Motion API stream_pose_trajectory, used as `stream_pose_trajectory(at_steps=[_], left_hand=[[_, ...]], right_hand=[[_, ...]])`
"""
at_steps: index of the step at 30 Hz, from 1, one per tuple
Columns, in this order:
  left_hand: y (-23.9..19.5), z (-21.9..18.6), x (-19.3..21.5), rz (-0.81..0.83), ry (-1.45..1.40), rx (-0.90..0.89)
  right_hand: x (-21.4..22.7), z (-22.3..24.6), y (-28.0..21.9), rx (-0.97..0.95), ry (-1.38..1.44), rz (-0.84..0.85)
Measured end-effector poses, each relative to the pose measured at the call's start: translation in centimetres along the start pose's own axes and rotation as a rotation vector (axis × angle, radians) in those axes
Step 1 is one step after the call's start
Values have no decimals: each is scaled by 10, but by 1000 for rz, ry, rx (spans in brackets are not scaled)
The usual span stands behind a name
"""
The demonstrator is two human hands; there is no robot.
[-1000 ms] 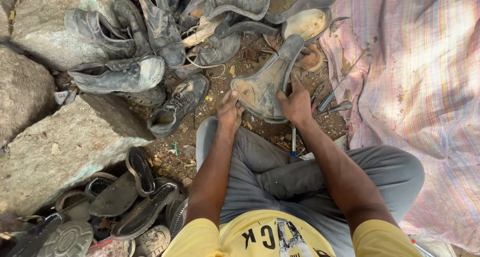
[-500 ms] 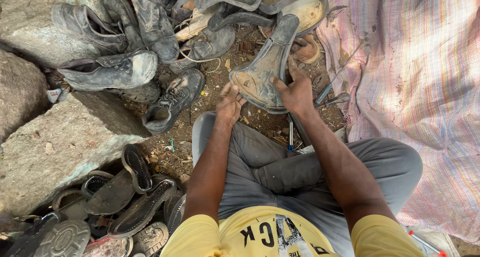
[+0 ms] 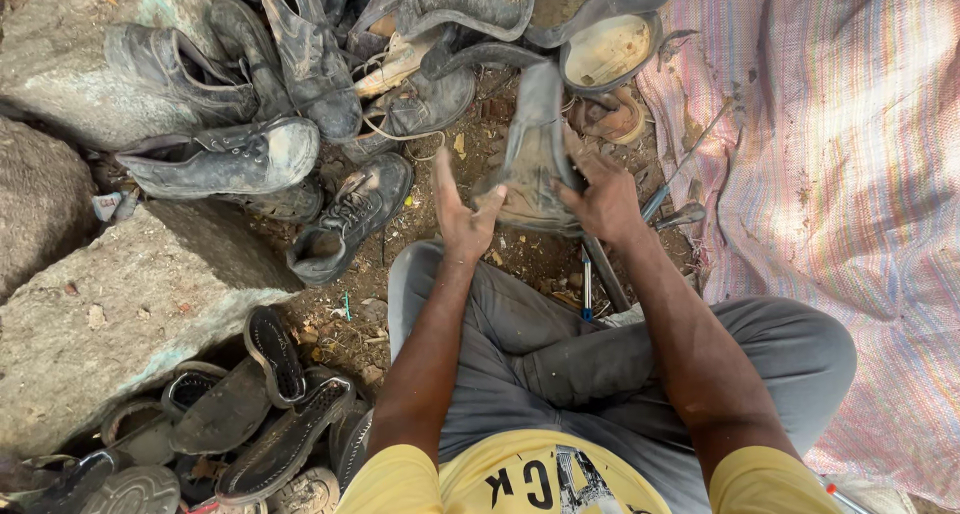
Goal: The person sits on the ground and uses a hammer and a knife to separate the sole from a shoe. They repeatedly strike the shoe with the hammer and pry at the sole with the knife, then set the shoe aside and pick up another one to continue the process.
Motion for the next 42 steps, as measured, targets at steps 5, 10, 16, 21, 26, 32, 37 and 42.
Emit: stream_pose_trajectory(at_steps=[5, 10, 16, 21, 26, 32, 37, 42], left_hand=[[47, 19, -37, 534, -838, 590], [67, 34, -5, 297, -1520, 517], [57, 94, -4, -87, -1949, 531], [44, 120, -29, -21, -2072, 602], [43, 115, -46, 212, -1997, 542], [56, 95, -2, -7, -708, 505], [47, 27, -1, 442, 326, -95], [46, 83, -16, 309, 280, 20]], right_hand=[[4, 29, 1, 519, -244, -84], [22, 24, 4, 285, -28, -209], [-25, -3, 16, -310, 558, -15], [-67, -10, 9, -296, 465, 48], [-57, -30, 11, -211, 467, -164], [-21, -36, 15, -280, 252, -190], [-20, -50, 17, -148, 333, -154], [-25, -37, 23, -143, 447, -159]])
Point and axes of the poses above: each hand's wrist, its own y-axis towards the middle knuckle, its own x-axis out of the back of the hand, z = x × y, the point moved 4 cm from there along y, towards the middle knuckle, and after that the axes turned 8 degrees about x, right-handed, at the moved point
